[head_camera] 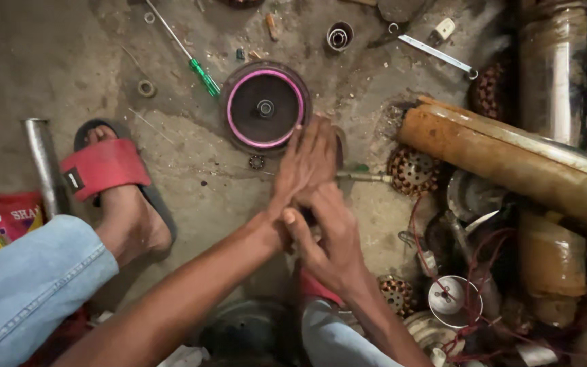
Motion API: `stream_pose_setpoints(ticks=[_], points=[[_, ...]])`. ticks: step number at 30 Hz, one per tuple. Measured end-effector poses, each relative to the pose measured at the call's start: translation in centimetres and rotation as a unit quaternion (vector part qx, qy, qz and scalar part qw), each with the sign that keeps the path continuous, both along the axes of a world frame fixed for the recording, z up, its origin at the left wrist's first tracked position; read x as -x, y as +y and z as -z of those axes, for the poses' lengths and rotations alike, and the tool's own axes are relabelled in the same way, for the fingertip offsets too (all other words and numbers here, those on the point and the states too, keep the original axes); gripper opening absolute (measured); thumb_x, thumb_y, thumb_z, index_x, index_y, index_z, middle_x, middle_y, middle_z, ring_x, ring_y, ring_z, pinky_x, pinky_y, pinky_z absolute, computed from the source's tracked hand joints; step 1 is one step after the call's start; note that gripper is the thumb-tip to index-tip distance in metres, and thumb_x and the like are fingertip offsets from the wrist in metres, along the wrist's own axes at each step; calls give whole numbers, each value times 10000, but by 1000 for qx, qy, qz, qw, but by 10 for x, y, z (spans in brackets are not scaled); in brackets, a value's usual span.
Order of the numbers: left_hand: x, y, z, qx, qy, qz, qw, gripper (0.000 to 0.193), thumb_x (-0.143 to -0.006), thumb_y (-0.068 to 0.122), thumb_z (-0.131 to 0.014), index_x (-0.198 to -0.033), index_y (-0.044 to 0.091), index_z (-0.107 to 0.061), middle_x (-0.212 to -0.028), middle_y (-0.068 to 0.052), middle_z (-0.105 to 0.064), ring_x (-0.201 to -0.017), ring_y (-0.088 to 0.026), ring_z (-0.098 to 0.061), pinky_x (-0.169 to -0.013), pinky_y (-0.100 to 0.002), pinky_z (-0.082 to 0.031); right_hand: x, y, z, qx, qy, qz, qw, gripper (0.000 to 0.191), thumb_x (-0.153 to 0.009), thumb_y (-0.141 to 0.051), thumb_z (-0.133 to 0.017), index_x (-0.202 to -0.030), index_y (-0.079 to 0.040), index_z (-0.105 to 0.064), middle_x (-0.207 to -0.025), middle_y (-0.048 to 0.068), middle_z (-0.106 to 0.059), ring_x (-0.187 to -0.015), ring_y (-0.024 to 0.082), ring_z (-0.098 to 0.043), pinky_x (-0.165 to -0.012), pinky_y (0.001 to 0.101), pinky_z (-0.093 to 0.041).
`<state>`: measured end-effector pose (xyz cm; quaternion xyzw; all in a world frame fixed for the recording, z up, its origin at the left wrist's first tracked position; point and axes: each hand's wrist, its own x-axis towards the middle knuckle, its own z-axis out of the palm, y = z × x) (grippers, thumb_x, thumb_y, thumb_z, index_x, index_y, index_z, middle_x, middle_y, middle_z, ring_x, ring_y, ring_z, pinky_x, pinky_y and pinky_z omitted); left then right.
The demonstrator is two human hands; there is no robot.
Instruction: The person sits on the floor and uses a green screwdriver to adjust a central hub on a circular metal plate. They insert a metal rod, rotate the hub, and wipe the surface with a dark cloth.
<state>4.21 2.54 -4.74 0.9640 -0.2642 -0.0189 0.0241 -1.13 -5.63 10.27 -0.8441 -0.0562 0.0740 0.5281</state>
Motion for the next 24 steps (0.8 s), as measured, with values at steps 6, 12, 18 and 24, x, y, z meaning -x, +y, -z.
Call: stream_pose_setpoints(ticks=[6, 12, 18, 24], points=[[-16, 3, -4, 159, 38, -37, 986, 481, -938, 136, -495, -1369, -77, -524, -1457, -252, -517, -1414, -407, -440, -1171, -532, -364, 11, -5, 1, -45, -47, -21, 998, 102, -939, -39, -689, -1009, 3, -627, -956, 146, -617, -968, 331, -603, -892, 421, -493], [-15, 18, -46, 163, 109, -27, 980, 864, -695, 217, -767, -1385, -171, -422, -1425, -348, -460, -1396, -476, -410, -1203, -508, -334, 31, -18, 18, -16, -81, -109, 991, 173, -916, -43, -734, -1063, 11, -661, -1014, 159, -618, -1051, 361, -616, -1001, 453, -476], [-5, 37, -67, 222, 269, -129, 928, 1303, -496, 388, -966, -1427, -208, -276, -1493, -386, -287, -1432, -518, -253, -1189, -504, -286, 40, -6, 36, -7, -127, -211, 969, 145, -903, -81, -769, -995, -24, -672, -974, 99, -620, -1026, 297, -620, -1161, 522, -435], [19, 39, -54, 224, 263, -143, 928, 1275, -608, 464, -906, -1518, -148, -254, -1584, -325, -230, -1453, -475, -244, -1199, -515, -275, 46, -11, 49, 63, -94, -312, 943, 185, -933, -140, -752, -881, -39, -606, -898, 120, -563, -1006, 327, -601, -1161, 487, -437]])
